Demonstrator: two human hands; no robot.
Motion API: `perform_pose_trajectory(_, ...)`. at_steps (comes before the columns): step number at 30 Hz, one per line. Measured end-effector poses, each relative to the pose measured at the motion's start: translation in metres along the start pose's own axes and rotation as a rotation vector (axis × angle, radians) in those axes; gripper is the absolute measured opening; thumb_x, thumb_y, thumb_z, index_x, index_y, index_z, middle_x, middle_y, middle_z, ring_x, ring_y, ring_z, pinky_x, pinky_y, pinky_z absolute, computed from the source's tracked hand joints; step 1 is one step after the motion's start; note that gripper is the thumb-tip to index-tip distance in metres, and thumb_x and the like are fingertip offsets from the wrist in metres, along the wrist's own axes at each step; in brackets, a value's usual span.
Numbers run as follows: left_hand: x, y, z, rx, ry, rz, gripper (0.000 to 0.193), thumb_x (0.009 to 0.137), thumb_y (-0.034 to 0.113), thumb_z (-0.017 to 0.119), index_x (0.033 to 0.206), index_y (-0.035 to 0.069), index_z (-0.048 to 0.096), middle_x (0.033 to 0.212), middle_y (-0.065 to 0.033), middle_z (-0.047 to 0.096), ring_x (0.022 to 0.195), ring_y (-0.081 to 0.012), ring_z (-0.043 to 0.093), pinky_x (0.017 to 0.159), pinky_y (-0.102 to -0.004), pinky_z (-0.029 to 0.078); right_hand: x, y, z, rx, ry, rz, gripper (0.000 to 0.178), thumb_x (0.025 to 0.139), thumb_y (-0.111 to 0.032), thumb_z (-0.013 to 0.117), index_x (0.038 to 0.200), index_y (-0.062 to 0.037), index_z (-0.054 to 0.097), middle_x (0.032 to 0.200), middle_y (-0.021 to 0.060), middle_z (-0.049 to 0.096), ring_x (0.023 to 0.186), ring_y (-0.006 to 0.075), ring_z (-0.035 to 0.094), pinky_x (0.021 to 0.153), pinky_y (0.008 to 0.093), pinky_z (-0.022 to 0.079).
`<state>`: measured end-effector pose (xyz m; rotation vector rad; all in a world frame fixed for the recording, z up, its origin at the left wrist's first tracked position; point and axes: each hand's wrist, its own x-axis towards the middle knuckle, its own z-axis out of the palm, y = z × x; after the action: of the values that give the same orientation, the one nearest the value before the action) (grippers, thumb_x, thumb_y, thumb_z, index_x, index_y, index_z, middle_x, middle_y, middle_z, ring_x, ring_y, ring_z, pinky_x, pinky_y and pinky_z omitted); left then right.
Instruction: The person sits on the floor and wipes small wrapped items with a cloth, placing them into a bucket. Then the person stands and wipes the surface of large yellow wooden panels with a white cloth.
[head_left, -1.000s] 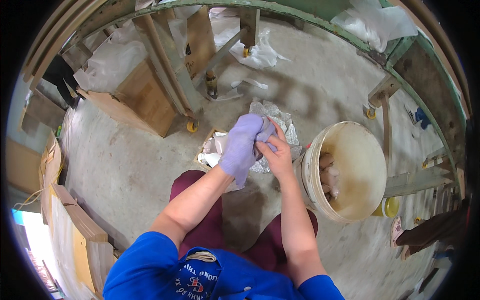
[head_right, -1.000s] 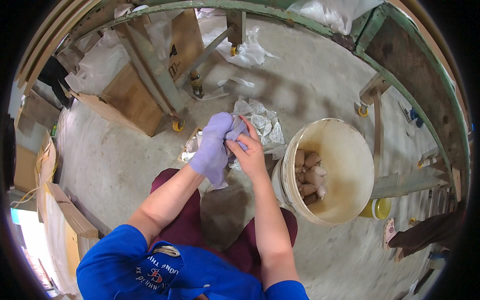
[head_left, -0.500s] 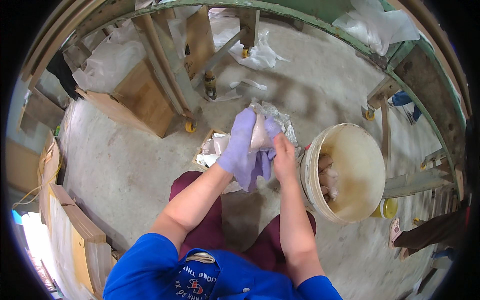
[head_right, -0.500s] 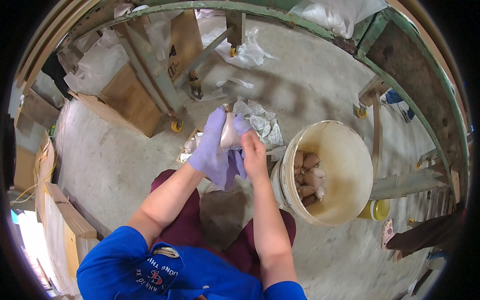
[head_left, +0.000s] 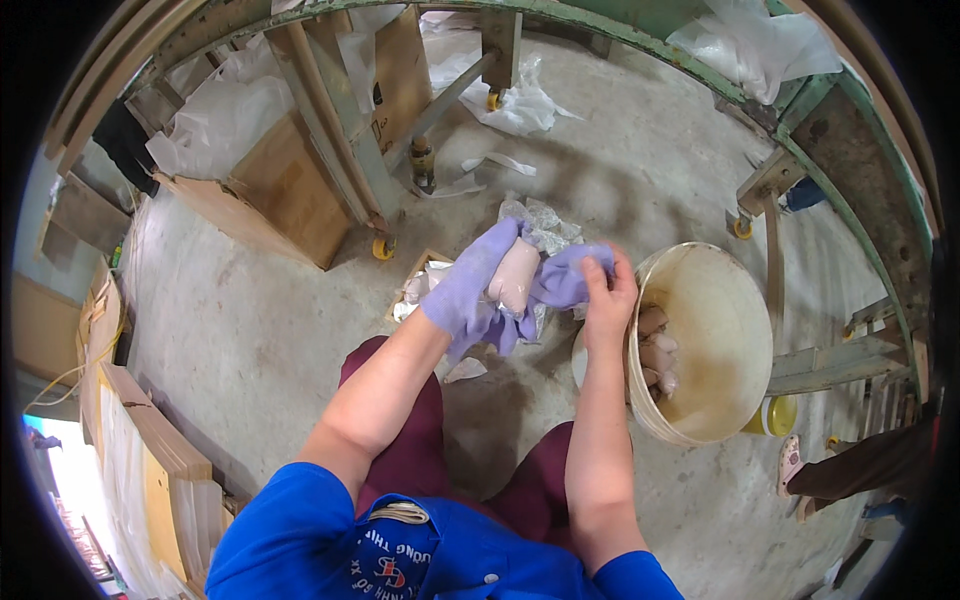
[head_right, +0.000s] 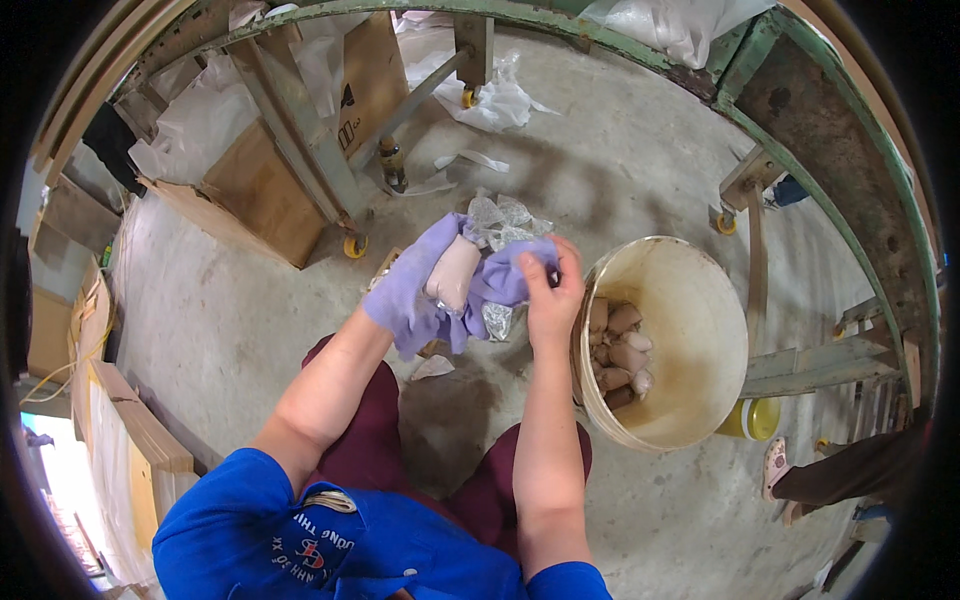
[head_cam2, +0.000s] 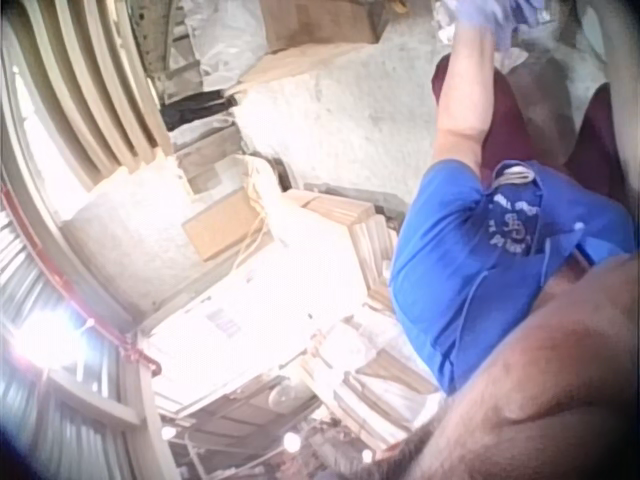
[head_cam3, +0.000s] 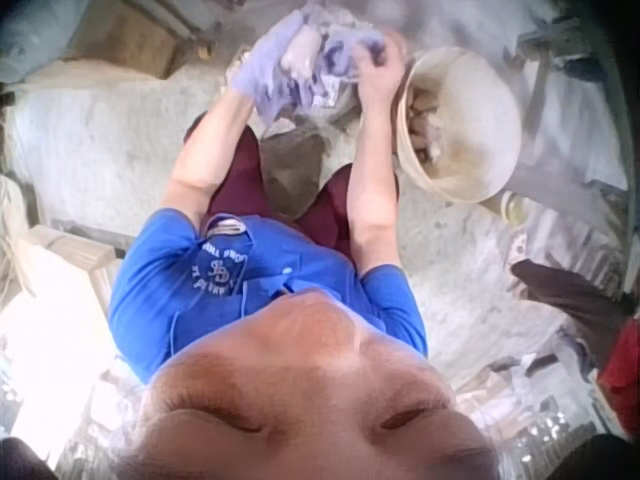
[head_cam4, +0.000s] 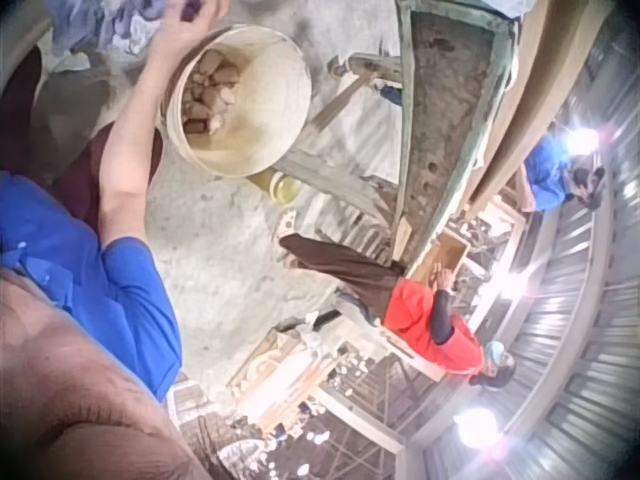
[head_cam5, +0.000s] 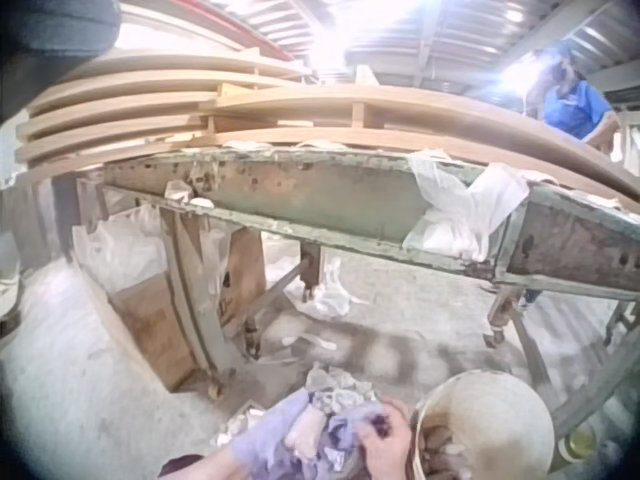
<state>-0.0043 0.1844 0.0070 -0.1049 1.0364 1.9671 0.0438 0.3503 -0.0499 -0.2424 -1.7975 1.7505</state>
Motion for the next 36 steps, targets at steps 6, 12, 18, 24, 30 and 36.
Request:
perform_pose_trajectory(6,0.013,-0.014,-0.036,-0.128,-0.13,0.158,0.028,0.093,0.026,0.053,0.107,0.002,0.055,0.093,-0.0064,0.061,0.08,-0.0136,0.06,0.065,-0.0282,0.053,-0.009,-0.024,0.011,-0.269,-0.436,-0.403,0.037,0.064,-0.014,0.08,0.099,-0.0175,0.071,0.118,0.005,0.052,0.099,0.0225,0.05,0.082,0.0317,0.045)
perform_pose_trajectory(12,0.015,-0.019,-0.053,0.263,-0.157,0.182,0.032,0.093,0.015,0.05,0.124,0.005,0.047,0.107,-0.0042,0.058,0.086,-0.0121,0.058,0.073,-0.0249,0.051,-0.014,-0.03,0.019,-0.304,-0.52,-0.514,0.018,0.068,-0.01,0.075,0.085,-0.0103,0.072,0.101,0.005,0.059,0.093,0.0223,0.052,0.078,0.0326,0.044)
perform_pose_trajectory(18,0.002,-0.015,-0.039,0.204,-0.022,0.184,0.03,0.095,0.018,0.049,0.123,0.007,0.048,0.108,-0.0045,0.059,0.086,-0.0118,0.057,0.08,-0.0256,0.049,-0.014,-0.036,0.025,-0.267,-0.487,-0.58,0.012,0.071,-0.007,0.072,0.08,-0.0063,0.065,0.093,0.0048,0.056,0.086,0.0231,0.053,0.075,0.033,0.044)
perform_pose_trajectory(24,0.006,-0.011,-0.032,0.031,0.08,0.01,0.042,0.093,0.047,0.048,0.094,0.007,0.061,0.07,-0.0064,0.062,0.05,-0.0216,0.059,0.044,-0.0352,0.047,-0.013,-0.029,0.02,-0.182,-0.464,-0.45,0.009,0.075,-0.006,0.067,0.081,-0.0037,0.062,0.095,0.0066,0.057,0.089,0.0235,0.054,0.076,0.0327,0.044)
perform_pose_trajectory(30,0.0,-0.002,-0.035,-0.206,-0.014,0.037,0.037,0.09,0.039,0.057,0.104,0.005,0.059,0.089,-0.0087,0.065,0.074,-0.019,0.064,0.067,-0.0322,0.054,-0.003,-0.001,0.001,-0.376,-0.254,0.067,0.022,0.083,-0.008,0.06,0.105,-0.0046,0.062,0.104,0.0123,0.059,0.089,0.0243,0.058,0.075,0.0318,0.046)
perform_pose_trajectory(36,-0.015,0.042,-0.048,-0.066,0.062,0.595,0.043,0.085,0.03,0.067,0.114,0.002,0.052,0.099,-0.0085,0.06,0.084,-0.0179,0.063,0.069,-0.0281,0.054,0.006,0.037,-0.005,-0.464,-0.203,-0.116,0.047,0.088,-0.014,0.06,0.133,-0.0116,0.046,0.111,0.0122,0.059,0.086,0.0226,0.06,0.071,0.0342,0.05)
